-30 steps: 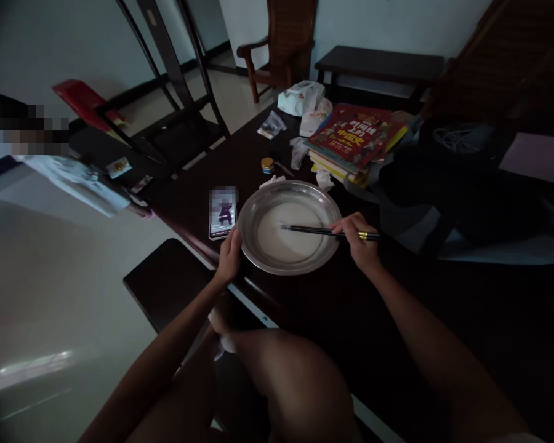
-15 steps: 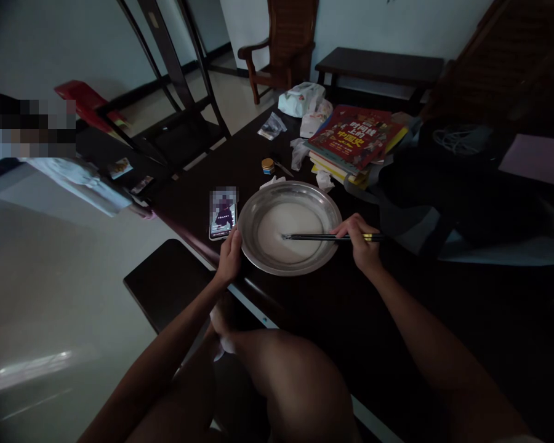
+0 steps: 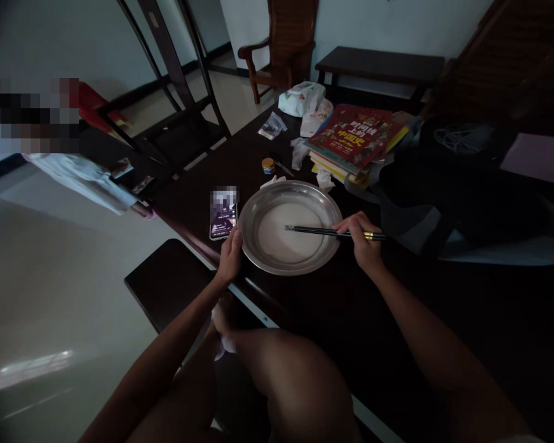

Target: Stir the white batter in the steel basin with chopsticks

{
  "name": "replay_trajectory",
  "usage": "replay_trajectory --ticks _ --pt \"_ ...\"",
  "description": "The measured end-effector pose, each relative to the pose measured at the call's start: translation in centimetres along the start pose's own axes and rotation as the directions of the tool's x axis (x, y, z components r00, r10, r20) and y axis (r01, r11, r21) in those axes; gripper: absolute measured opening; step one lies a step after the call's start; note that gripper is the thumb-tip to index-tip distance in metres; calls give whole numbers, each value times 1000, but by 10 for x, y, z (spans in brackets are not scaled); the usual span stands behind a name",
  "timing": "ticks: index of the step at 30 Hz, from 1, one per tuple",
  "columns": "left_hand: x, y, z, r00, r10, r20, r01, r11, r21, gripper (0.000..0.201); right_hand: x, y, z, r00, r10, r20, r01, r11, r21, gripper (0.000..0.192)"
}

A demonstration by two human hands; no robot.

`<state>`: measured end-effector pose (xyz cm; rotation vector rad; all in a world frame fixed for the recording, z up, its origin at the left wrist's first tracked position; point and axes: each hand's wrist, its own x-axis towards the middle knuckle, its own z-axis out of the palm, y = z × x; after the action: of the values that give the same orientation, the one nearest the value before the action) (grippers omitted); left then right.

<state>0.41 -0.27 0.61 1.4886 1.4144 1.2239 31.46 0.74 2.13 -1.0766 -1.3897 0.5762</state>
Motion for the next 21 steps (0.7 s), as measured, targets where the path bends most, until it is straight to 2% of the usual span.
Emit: replay_trajectory --ticks 3,6,11,15,18,21 --pt "0 -1 0 1000 3 -5 -3 1000 -2 74 -1 -1 0 1000 -1 25 -1 998 55 49" --pt "0 -2 -1 1000 9 -20 -9 1000 10 73 -1 -3 1 997 13 81 -14 1000 6 45" --pt "-1 0 -1 1000 3 -4 -3 1000 9 74 0 -2 0 1000 7 -18 -7 1000 16 51" --pt "-1 -1 -1 1000 6 -3 -6 1000 -3 74 -1 -1 0 996 10 84 -10 1000 -3 46" --pt "0 -1 0 1000 12 -4 -12 1000 -9 75 -1 -1 0 1000 8 28 -7 999 -47 47" --pt "-1 -1 -1 1000 7 -1 -7 1000 1 76 -1 -2 0 1000 1 2 -1 1000 -6 51"
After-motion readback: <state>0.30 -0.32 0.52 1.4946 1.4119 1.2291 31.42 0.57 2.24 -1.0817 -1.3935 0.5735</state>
